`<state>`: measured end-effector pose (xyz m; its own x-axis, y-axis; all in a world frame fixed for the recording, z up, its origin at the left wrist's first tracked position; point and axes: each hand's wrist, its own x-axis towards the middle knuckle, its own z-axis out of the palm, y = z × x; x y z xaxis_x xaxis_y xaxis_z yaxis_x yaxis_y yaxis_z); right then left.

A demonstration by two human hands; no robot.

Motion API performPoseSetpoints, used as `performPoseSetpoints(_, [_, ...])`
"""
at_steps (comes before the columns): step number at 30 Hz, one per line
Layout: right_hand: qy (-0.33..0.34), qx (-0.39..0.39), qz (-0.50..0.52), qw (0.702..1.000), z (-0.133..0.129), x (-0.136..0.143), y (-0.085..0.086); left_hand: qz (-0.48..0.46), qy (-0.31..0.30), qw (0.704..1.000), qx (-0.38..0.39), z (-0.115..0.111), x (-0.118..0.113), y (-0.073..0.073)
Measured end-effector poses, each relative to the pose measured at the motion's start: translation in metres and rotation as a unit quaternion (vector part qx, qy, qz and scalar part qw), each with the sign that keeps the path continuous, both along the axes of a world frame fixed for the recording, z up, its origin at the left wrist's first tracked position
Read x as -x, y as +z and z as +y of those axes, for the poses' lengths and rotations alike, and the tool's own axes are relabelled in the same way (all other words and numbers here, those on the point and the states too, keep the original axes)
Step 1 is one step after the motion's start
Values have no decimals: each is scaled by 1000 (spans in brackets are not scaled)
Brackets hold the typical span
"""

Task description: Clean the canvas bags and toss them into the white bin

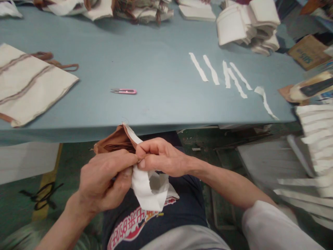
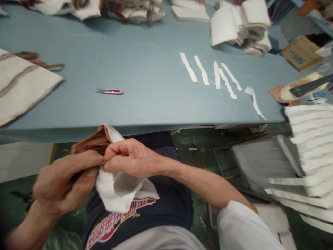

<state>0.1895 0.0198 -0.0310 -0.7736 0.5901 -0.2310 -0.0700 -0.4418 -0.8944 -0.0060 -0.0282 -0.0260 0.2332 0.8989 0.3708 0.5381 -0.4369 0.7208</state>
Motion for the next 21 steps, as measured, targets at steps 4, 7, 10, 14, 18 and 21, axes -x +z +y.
performPoseSetpoints(4, [-11, 57, 35, 998, -10, 2, -2, 3, -85, 990, -111, -1, 4, -9])
performPoseSetpoints(7, [-5, 88, 58, 994, -14, 2, -9, 12, -65, 993, -98, -5, 7, -18])
performPoseSetpoints(10, [-20, 78, 66, 995, -16, 4, -16, 10, -35, 998, -55, -7, 9, -28])
performPoseSetpoints(14, [-50, 68, 53, 995, -17, 9, -18, -17, -20, 998, -63, -5, 12, -37])
performPoseSetpoints(18, [-29, -15, 11, 999, -12, 7, -7, -24, -17, 997, -73, -8, 14, -34])
performPoseSetpoints(21, [-6, -133, -36, 990, -8, -1, 3, -20, -5, 998, -66, -16, 17, -27])
